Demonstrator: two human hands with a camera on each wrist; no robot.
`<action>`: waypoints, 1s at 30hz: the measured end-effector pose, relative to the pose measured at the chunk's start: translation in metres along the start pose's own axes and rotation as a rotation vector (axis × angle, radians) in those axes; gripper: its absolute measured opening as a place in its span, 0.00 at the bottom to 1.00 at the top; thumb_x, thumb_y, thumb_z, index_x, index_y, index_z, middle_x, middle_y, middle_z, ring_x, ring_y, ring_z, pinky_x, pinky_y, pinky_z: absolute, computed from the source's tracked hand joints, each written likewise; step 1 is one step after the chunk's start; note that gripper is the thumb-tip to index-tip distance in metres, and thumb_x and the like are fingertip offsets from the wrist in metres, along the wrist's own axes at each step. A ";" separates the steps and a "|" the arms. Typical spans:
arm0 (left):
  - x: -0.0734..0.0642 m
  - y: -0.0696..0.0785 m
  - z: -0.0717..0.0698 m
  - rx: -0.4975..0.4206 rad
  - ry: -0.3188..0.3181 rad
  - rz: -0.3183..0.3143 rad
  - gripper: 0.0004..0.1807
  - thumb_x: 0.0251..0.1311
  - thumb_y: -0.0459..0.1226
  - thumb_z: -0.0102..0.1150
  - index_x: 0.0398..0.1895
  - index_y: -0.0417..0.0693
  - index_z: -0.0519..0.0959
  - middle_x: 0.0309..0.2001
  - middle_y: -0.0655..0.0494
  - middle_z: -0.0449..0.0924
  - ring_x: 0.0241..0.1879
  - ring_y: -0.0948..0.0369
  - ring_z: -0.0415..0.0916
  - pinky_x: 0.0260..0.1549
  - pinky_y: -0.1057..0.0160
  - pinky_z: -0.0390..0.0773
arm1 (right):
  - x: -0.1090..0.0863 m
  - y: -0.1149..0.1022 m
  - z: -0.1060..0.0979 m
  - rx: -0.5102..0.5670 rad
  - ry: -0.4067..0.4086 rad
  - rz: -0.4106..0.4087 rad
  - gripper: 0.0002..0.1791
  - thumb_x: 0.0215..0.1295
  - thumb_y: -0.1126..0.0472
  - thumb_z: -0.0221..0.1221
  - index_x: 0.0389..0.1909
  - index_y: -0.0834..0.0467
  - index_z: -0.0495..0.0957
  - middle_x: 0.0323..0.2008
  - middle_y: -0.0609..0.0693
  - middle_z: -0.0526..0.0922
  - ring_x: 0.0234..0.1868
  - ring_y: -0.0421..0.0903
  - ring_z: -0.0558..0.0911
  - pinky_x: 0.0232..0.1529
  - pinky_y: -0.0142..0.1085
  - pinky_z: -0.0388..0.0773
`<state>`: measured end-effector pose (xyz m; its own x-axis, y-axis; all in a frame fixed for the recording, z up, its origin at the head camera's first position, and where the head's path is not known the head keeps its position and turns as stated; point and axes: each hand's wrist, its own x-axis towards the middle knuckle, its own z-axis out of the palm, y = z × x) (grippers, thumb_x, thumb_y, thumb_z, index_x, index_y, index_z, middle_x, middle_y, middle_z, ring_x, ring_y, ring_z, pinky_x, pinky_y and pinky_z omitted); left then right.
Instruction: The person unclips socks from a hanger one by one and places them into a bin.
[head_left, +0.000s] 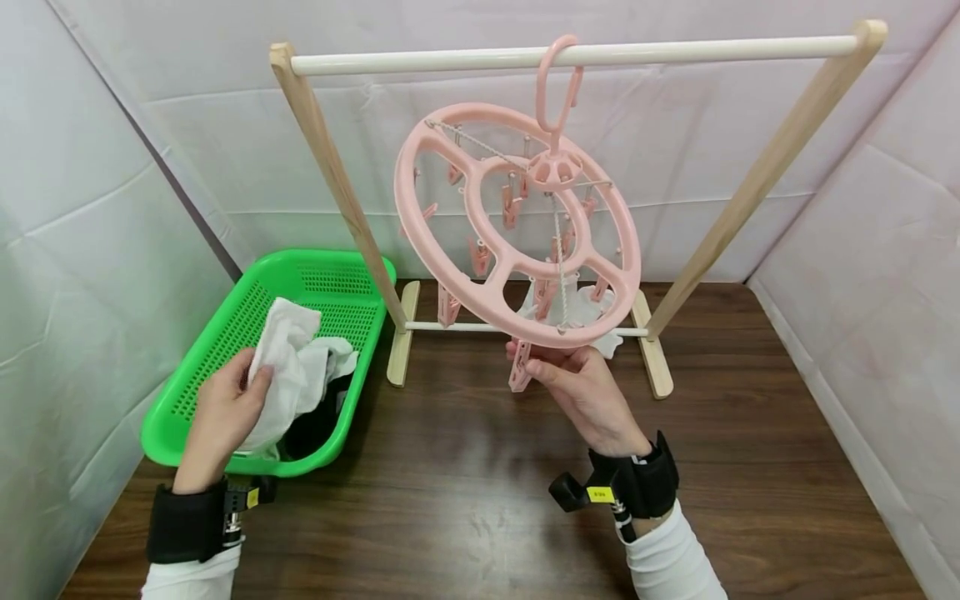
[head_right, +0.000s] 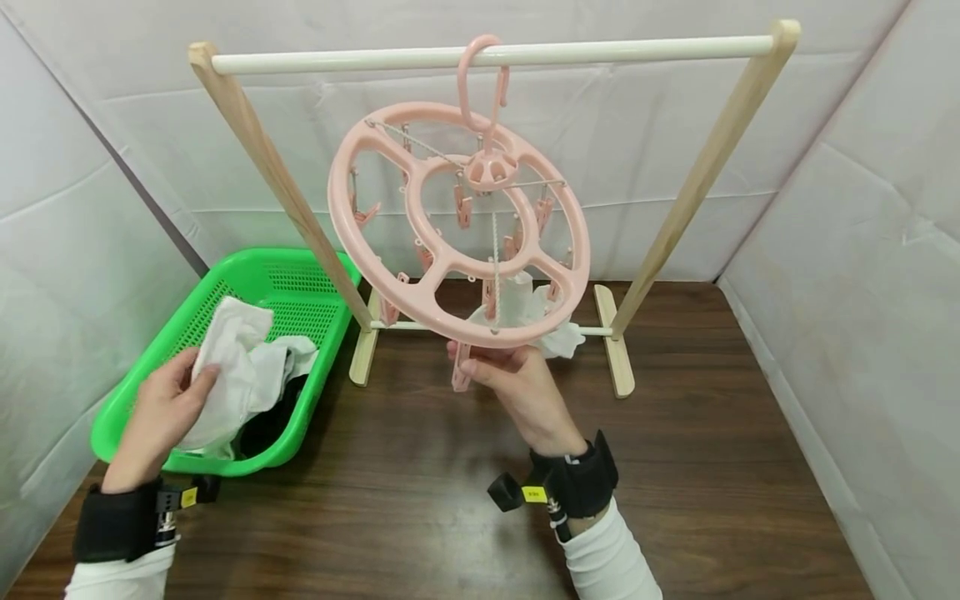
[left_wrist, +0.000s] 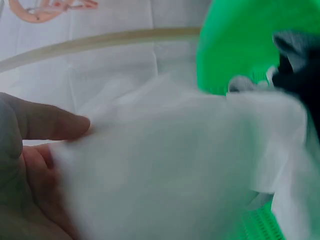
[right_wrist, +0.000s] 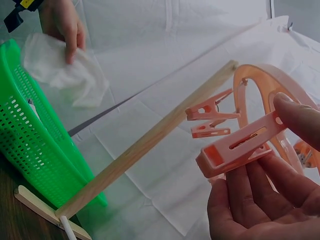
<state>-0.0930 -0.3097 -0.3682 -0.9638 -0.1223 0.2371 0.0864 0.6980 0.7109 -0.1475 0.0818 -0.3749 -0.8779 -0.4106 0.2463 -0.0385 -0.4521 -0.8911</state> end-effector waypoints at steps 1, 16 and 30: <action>0.001 -0.002 0.000 -0.007 -0.007 0.009 0.17 0.74 0.37 0.43 0.57 0.35 0.72 0.47 0.34 0.76 0.41 0.45 0.75 0.33 0.61 0.72 | 0.000 0.000 0.000 -0.003 -0.002 0.001 0.12 0.67 0.71 0.57 0.50 0.62 0.78 0.46 0.57 0.82 0.51 0.51 0.79 0.53 0.41 0.74; 0.023 0.010 0.019 -0.034 0.006 0.339 0.12 0.67 0.34 0.57 0.52 0.45 0.79 0.48 0.47 0.80 0.49 0.50 0.77 0.49 0.54 0.73 | -0.002 -0.001 0.001 -0.010 -0.002 0.018 0.13 0.67 0.70 0.57 0.52 0.61 0.77 0.48 0.57 0.81 0.51 0.52 0.78 0.52 0.40 0.74; 0.033 0.144 0.008 0.162 -0.059 0.750 0.14 0.54 0.25 0.66 0.44 0.39 0.79 0.43 0.49 0.81 0.47 0.51 0.76 0.41 0.51 0.74 | -0.004 -0.004 -0.001 -0.008 -0.024 0.013 0.16 0.67 0.69 0.58 0.55 0.60 0.76 0.49 0.58 0.81 0.53 0.51 0.78 0.54 0.41 0.73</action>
<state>-0.1147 -0.2078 -0.2631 -0.6738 0.4591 0.5790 0.6886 0.6743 0.2667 -0.1449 0.0861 -0.3726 -0.8664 -0.4358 0.2438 -0.0310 -0.4403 -0.8973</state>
